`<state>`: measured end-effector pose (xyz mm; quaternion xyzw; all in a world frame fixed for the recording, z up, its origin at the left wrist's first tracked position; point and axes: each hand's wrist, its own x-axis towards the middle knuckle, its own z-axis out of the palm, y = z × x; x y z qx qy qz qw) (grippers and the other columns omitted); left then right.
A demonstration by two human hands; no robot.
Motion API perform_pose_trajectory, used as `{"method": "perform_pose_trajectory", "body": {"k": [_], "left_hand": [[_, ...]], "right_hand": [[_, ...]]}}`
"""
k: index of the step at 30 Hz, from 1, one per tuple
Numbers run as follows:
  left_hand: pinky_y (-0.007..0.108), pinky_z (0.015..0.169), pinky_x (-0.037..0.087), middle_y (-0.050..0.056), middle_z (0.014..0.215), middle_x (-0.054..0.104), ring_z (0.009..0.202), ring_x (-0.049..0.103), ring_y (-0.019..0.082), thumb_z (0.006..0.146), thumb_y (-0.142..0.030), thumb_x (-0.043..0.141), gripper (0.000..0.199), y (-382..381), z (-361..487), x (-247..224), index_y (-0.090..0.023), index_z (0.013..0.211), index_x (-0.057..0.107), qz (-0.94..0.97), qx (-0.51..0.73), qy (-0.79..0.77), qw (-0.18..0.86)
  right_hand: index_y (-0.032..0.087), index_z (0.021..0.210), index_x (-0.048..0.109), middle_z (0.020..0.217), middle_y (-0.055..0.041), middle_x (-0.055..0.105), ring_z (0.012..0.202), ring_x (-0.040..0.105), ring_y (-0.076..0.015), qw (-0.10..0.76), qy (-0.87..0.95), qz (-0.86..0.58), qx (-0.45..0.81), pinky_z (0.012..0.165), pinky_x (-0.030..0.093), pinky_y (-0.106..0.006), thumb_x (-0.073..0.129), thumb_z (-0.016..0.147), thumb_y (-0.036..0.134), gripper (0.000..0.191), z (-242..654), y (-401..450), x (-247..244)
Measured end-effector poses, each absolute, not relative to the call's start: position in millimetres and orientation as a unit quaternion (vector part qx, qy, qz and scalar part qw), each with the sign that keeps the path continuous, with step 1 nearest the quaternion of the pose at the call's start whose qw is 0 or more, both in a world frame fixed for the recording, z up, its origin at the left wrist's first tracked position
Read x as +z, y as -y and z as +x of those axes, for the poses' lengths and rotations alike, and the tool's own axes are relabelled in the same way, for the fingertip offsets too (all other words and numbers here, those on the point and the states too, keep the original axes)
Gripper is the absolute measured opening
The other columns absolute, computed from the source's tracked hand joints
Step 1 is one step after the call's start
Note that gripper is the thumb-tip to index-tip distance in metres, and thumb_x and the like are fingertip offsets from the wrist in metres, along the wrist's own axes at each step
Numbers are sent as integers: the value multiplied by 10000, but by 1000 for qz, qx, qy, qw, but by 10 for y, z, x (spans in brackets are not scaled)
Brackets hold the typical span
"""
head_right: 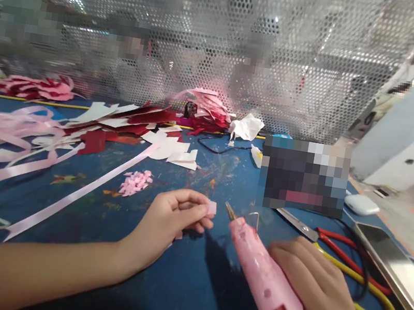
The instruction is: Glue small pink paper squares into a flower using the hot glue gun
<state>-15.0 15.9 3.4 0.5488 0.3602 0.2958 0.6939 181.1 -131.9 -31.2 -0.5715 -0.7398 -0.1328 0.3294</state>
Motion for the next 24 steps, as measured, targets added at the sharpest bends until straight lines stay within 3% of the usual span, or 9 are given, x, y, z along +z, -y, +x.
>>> {"method": "perform_pose_trajectory", "body": {"k": [3,8,24], "left_hand": [[134,519,481,7,621,682,507,603,53,796,-140,620,39,-153,-148,47,-120,769,640,563,288,-356,688],[130,493,467,0,602,676,498,595,54,772,-139,625,35,-156,-146,57,-128,751,651,582,286,-341,681],[111,473,459,-5,661,692,496,604,38,781,-168,627,44,-174,-157,32,-135,769,654,608,283,-319,670]], "right_hand": [[190,997,531,798,-96,600,717,578,-193,343,781,-515,-87,608,449,-320,337,956,227,201,1810,1259,-288],[189,883,505,691,-62,528,623,491,-180,329,794,-508,-57,539,372,-321,370,943,208,149,1814,1228,-327],[206,745,383,652,-16,438,593,371,-149,313,776,-542,-80,528,271,-290,348,917,143,186,1784,1237,-352]]}}
